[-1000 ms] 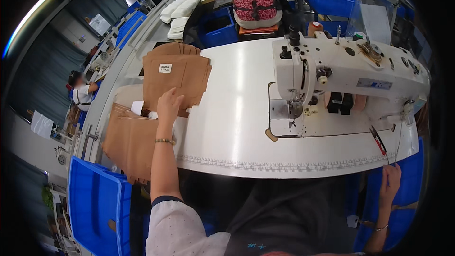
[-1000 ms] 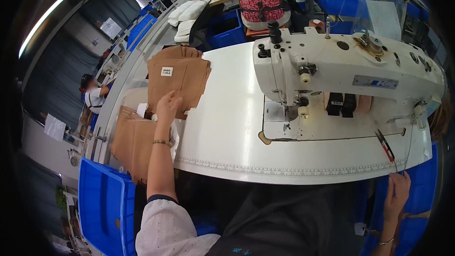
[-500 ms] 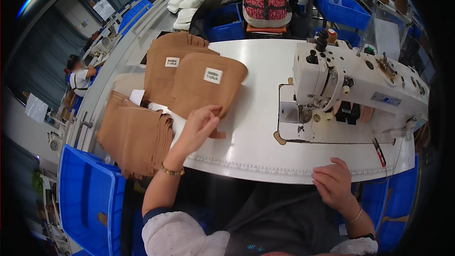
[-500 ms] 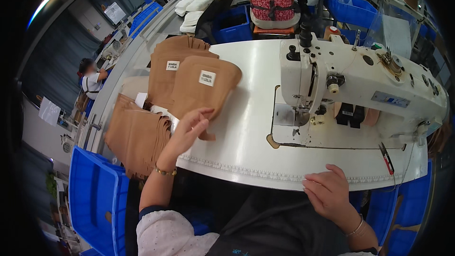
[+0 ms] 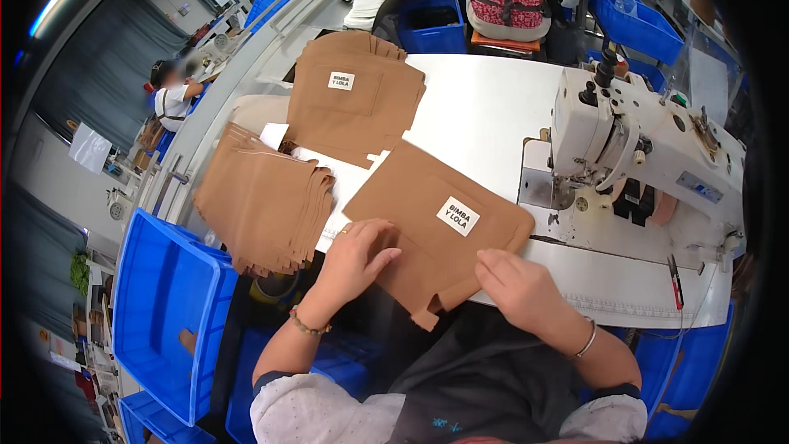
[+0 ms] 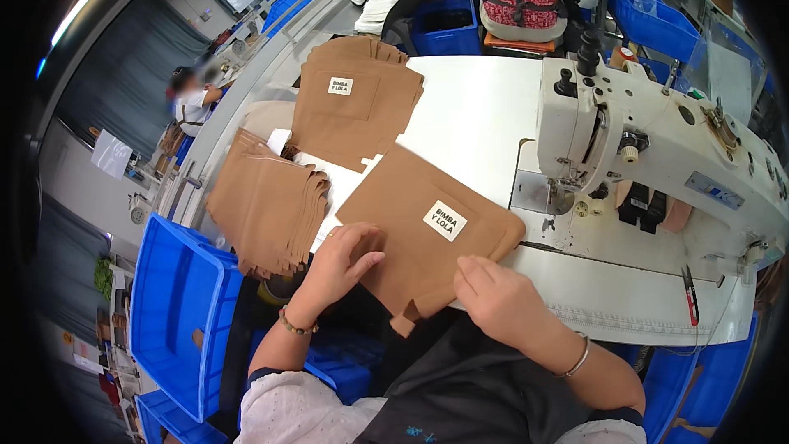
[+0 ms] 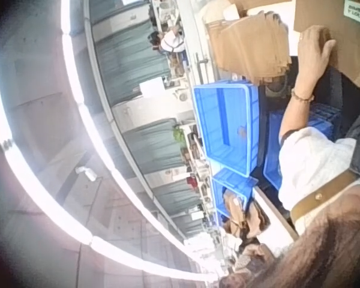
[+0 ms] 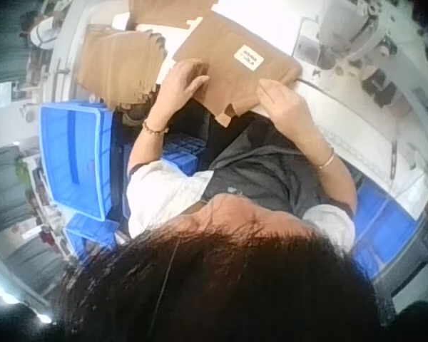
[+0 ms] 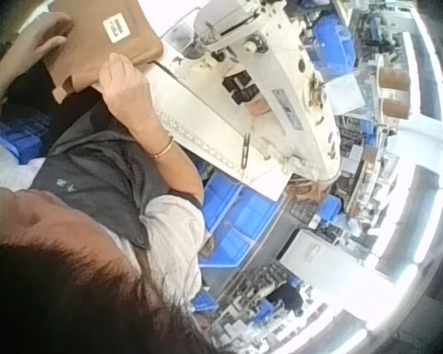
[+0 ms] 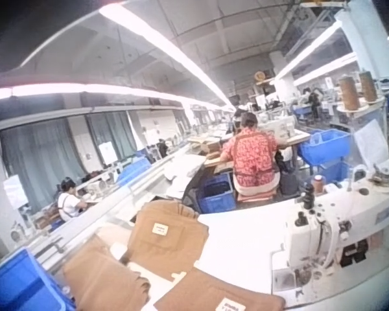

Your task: The recorder is using a sewing machine to join pieces of brown fabric together, likely for garment or bag manufacturing.

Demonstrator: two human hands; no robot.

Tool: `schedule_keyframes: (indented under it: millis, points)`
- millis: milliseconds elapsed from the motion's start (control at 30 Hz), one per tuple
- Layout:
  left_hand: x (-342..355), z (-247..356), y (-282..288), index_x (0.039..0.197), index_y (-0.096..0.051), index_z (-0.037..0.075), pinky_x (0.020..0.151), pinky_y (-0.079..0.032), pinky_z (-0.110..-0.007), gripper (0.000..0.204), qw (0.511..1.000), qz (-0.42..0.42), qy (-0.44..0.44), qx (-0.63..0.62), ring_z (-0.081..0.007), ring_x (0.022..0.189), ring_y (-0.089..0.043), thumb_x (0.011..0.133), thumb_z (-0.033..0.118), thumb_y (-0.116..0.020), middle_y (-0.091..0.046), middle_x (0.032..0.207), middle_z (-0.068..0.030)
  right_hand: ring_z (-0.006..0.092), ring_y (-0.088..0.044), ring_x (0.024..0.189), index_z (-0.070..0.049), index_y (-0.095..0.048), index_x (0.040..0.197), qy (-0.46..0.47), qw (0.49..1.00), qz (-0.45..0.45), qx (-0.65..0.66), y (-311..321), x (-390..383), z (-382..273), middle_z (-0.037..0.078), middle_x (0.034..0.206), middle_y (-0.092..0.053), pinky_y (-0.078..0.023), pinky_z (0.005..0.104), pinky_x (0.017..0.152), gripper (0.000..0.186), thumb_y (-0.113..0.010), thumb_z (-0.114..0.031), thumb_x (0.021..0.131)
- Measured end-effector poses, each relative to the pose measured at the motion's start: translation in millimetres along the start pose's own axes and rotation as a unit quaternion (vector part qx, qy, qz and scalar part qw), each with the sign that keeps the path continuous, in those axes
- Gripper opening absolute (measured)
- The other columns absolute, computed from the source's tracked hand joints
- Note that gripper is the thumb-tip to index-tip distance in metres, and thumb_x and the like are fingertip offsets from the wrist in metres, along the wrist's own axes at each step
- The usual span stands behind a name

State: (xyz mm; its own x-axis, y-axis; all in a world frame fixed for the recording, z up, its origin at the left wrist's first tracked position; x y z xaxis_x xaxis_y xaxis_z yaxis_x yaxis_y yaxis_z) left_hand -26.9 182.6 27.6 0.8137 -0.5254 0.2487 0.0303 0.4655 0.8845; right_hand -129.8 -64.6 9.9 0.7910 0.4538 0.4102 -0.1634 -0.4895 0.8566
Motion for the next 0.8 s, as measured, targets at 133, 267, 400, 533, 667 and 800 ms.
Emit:
schedule_keyframes:
  millis: [133, 267, 400, 533, 667, 800]
  points:
    - [-13.6, -9.3, -4.6, 0.111, -0.072, 0.008, 0.082, -0.055, -0.040, 0.037, 0.994, 0.027, -0.034, 0.105, -0.0304, 0.097, -0.064, 0.081, 0.026, -0.081, -0.069, 0.112, -0.0078, 0.0301, -0.069, 0.104, 0.000, -0.069, 0.100, 0.105, 0.975, 0.157, -0.114, 70.5, 36.0, -15.0, 0.015, 0.116, -0.069, -0.056, 0.0448, 0.093, 0.025, -0.066, -0.014, 0.080]
    - [-20.9, -1.2, -12.0, 0.108, -0.074, 0.010, 0.079, -0.054, -0.038, 0.032, 0.990, 0.037, -0.025, 0.135, -0.0268, 0.095, -0.065, 0.081, 0.026, -0.081, -0.069, 0.108, -0.0048, 0.0334, -0.066, 0.111, -0.002, -0.070, 0.106, 0.084, 0.978, 0.127, -0.142, 77.8, 33.2, -17.9, 0.015, 0.122, -0.067, -0.049, 0.0500, 0.103, 0.031, -0.070, -0.023, 0.083]
    - [-11.0, -28.3, 10.0, 0.098, -0.076, 0.009, 0.084, -0.053, -0.044, 0.016, 0.992, 0.089, -0.023, 0.087, -0.0306, 0.099, -0.066, 0.087, 0.021, -0.076, -0.071, 0.106, -0.0084, 0.0353, -0.060, 0.120, -0.003, -0.070, 0.114, 0.004, 0.997, 0.035, -0.062, 28.4, 4.5, -5.5, 0.017, 0.128, -0.065, -0.044, 0.0532, 0.107, 0.040, -0.074, -0.031, 0.085]
    - [-7.9, -124.5, 54.9, 0.101, -0.075, 0.006, 0.084, -0.053, -0.041, 0.017, 0.944, 0.199, 0.114, 0.237, -0.0322, 0.095, -0.067, 0.086, 0.015, -0.076, -0.073, 0.105, -0.0107, 0.0357, -0.057, 0.123, -0.004, -0.069, 0.118, -0.037, 0.997, -0.038, -0.049, 3.1, -27.5, 9.9, 0.018, 0.132, -0.063, -0.044, 0.0531, 0.106, 0.049, -0.077, -0.037, 0.082]
    - [-47.4, -259.7, 80.7, 0.096, -0.073, 0.004, 0.074, -0.051, -0.031, 0.014, 0.923, 0.111, 0.342, -0.141, -0.0124, 0.092, -0.063, 0.092, 0.018, -0.075, -0.071, 0.103, -0.0035, 0.0360, -0.058, 0.123, -0.004, -0.070, 0.118, 0.000, 0.999, -0.033, -0.014, 6.3, -31.2, 12.9, 0.018, 0.132, -0.063, -0.043, 0.0532, 0.106, 0.051, -0.078, -0.037, 0.080]
    - [-23.1, -240.8, 99.6, 0.094, -0.070, 0.005, 0.079, -0.046, -0.024, 0.015, 0.900, 0.142, 0.330, -0.247, -0.0036, 0.097, -0.055, 0.099, 0.019, -0.069, -0.067, 0.112, -0.0044, 0.0363, -0.055, 0.128, -0.005, -0.069, 0.120, -0.028, 0.997, -0.043, 0.049, 5.0, -31.3, 18.8, 0.018, 0.137, -0.060, -0.041, 0.0548, 0.109, 0.052, -0.078, -0.037, 0.080]
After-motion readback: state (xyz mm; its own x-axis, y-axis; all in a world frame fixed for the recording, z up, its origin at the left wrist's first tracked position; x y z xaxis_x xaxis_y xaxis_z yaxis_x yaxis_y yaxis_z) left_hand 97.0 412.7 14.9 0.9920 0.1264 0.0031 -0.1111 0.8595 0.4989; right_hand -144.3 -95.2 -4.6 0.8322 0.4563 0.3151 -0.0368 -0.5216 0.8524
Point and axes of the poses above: each hand's wrist, its own x-axis towards the middle knuckle, its own y-axis out of the back of the hand, z = x × y, the point moved 4 cm from there along x, towards the middle knuckle
